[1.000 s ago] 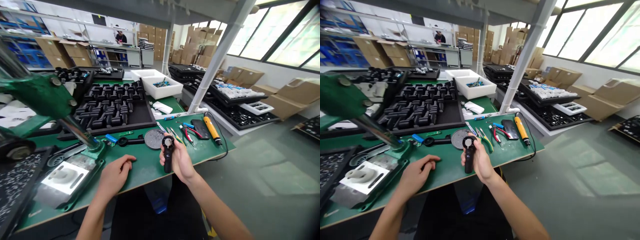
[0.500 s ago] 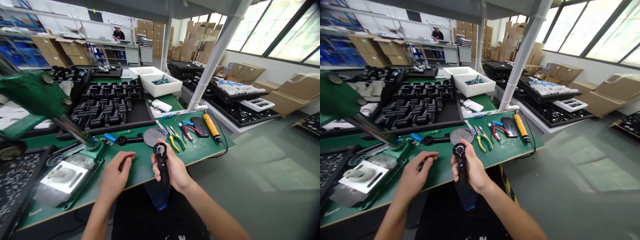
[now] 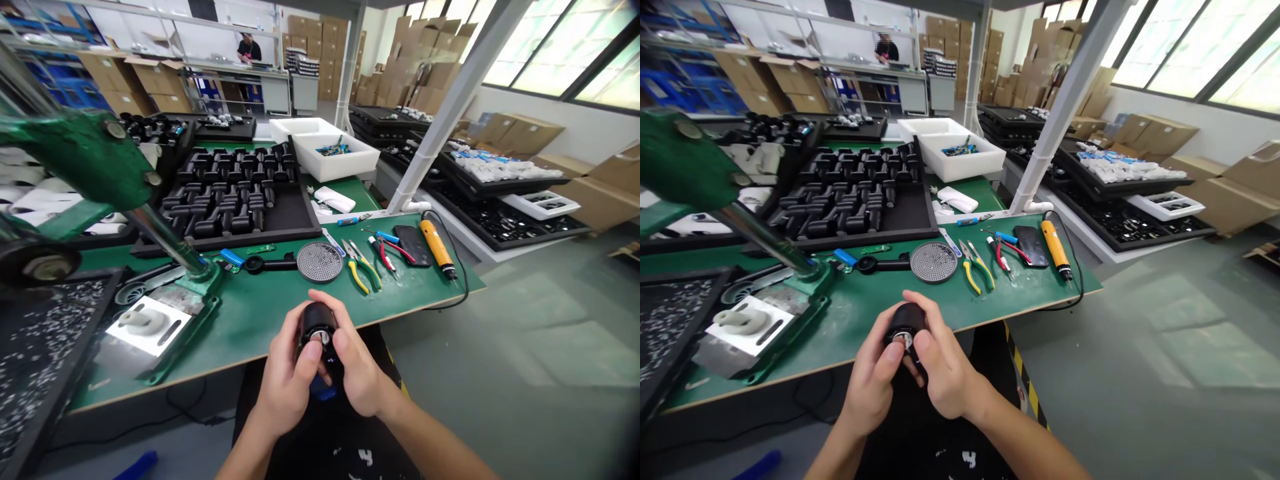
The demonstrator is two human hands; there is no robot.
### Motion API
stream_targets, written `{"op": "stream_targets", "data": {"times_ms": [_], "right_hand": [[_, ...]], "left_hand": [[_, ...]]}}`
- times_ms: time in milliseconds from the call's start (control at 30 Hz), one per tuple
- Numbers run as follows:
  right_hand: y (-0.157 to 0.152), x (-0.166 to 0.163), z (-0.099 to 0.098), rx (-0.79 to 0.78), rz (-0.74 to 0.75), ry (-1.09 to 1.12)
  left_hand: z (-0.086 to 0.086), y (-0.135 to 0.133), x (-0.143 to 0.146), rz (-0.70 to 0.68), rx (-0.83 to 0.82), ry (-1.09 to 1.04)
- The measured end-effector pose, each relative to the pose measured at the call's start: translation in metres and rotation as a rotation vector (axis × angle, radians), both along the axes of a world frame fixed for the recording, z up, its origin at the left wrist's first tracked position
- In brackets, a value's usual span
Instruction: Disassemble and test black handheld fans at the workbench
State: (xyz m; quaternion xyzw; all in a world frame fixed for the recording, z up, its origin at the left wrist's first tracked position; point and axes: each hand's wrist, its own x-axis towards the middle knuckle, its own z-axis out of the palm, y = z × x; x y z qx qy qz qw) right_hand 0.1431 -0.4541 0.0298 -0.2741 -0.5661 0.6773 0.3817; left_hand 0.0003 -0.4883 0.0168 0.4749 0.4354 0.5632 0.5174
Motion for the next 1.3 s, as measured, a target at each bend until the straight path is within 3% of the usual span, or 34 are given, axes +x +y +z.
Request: {"op": "stream_targets", "data": {"times_ms": [133, 233, 400, 533, 733, 900, 1100, 1233, 1300], "right_hand": [[-0.004, 0.007, -0.001, 0.089, 0.013, -0.063], [-0.007, 0.008, -0.002, 0.103, -0.001, -0.053], [-0.009, 0.006, 0.001, -0.045, -0.009, 0.010], [-0.008, 0.006, -0.001, -0.138, 0.073, 0.052], [-0.007, 0.011, -0.008, -0.241, 0.121, 0.098], [-0.012, 0.013, -0.006, -0.193, 0.085, -0.028], [-0.010, 0.017, -0.006, -0.155, 0.072, -0.070], [0.007, 0.027, -0.012, -0.241, 0.212, -0.129], [0.017, 0.033, -0.014, -0.114, 0.206, -0.261]], "left_hand": [[0.006, -0.004, -0.001, -0.005, 0.132, 0.056], [0.010, -0.005, 0.003, 0.010, 0.126, 0.054], [-0.001, -0.003, 0.015, 0.102, -0.025, -0.140], [-0.010, 0.001, 0.016, 0.089, -0.069, -0.265], [-0.016, 0.011, 0.002, 0.290, 0.085, -0.103], [-0.015, 0.013, 0.001, 0.345, 0.133, -0.121], [-0.019, 0.013, -0.003, 0.242, 0.159, -0.074], [-0.018, 0.018, -0.022, 0.016, 0.296, 0.217], [-0.016, 0.024, -0.034, -0.089, 0.323, 0.401]]}}
